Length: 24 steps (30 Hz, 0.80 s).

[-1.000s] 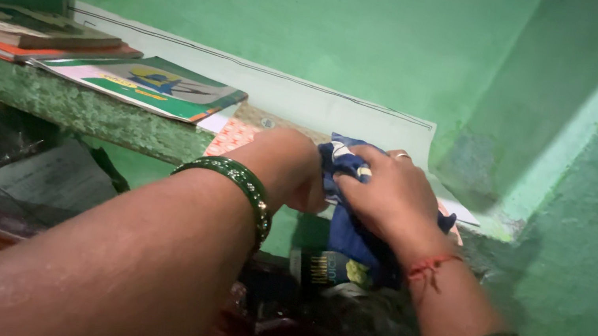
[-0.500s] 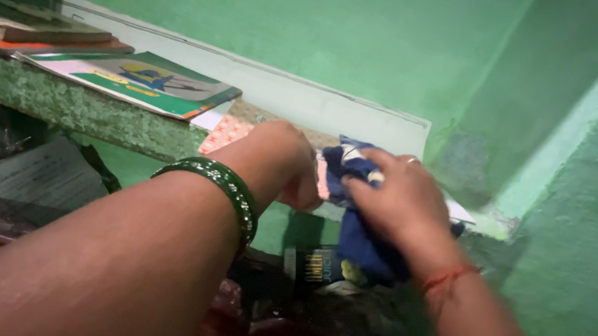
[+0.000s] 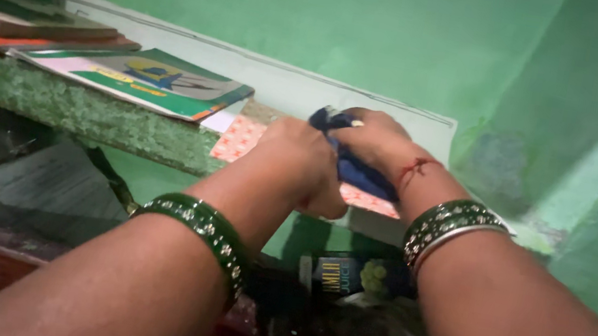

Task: The person wipes and organizes several notebooks using a blue cloth by hand on a shelf.

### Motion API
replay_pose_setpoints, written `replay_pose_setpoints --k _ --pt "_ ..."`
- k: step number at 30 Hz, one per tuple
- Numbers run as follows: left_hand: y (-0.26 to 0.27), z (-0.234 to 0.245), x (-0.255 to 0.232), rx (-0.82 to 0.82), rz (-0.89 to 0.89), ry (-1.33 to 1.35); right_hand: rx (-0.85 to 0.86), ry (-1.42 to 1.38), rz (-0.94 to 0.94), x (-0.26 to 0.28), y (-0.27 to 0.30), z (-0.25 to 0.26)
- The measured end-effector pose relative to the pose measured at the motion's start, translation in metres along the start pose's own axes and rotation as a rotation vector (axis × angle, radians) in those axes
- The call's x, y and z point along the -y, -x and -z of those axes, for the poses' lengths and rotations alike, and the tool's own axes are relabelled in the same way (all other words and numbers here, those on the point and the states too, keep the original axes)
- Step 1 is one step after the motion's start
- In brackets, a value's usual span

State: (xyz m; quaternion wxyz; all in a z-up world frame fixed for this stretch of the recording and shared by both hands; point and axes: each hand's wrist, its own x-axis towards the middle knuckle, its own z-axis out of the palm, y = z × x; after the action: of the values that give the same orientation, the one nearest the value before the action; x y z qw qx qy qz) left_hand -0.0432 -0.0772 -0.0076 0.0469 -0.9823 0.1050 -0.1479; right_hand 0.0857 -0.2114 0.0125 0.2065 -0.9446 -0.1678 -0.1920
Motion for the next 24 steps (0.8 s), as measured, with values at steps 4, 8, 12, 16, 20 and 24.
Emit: replay_pose_setpoints --k 4,8,12,16,20,24 --pt "0.004 0.008 0.000 0.019 -0.015 -0.016 -0.052 0.071 -0.065 -0.016 0.003 0.008" --pt "0.004 0.011 -0.001 0.040 0.003 0.003 -0.075 0.217 -0.110 -0.022 0.020 0.019" --pt "0.003 0.007 0.000 0.013 -0.002 0.026 -0.109 0.306 -0.156 -0.020 0.052 0.033" --pt "-0.002 0.002 -0.001 -0.001 -0.008 0.002 -0.053 0.252 -0.229 -0.018 0.084 0.047" --pt "-0.011 -0.010 0.000 0.035 -0.038 -0.038 -0.060 0.235 -0.136 -0.026 0.112 0.059" --pt "-0.021 -0.023 0.002 -0.072 -0.106 -0.097 0.098 0.155 -0.069 -0.044 0.139 0.094"
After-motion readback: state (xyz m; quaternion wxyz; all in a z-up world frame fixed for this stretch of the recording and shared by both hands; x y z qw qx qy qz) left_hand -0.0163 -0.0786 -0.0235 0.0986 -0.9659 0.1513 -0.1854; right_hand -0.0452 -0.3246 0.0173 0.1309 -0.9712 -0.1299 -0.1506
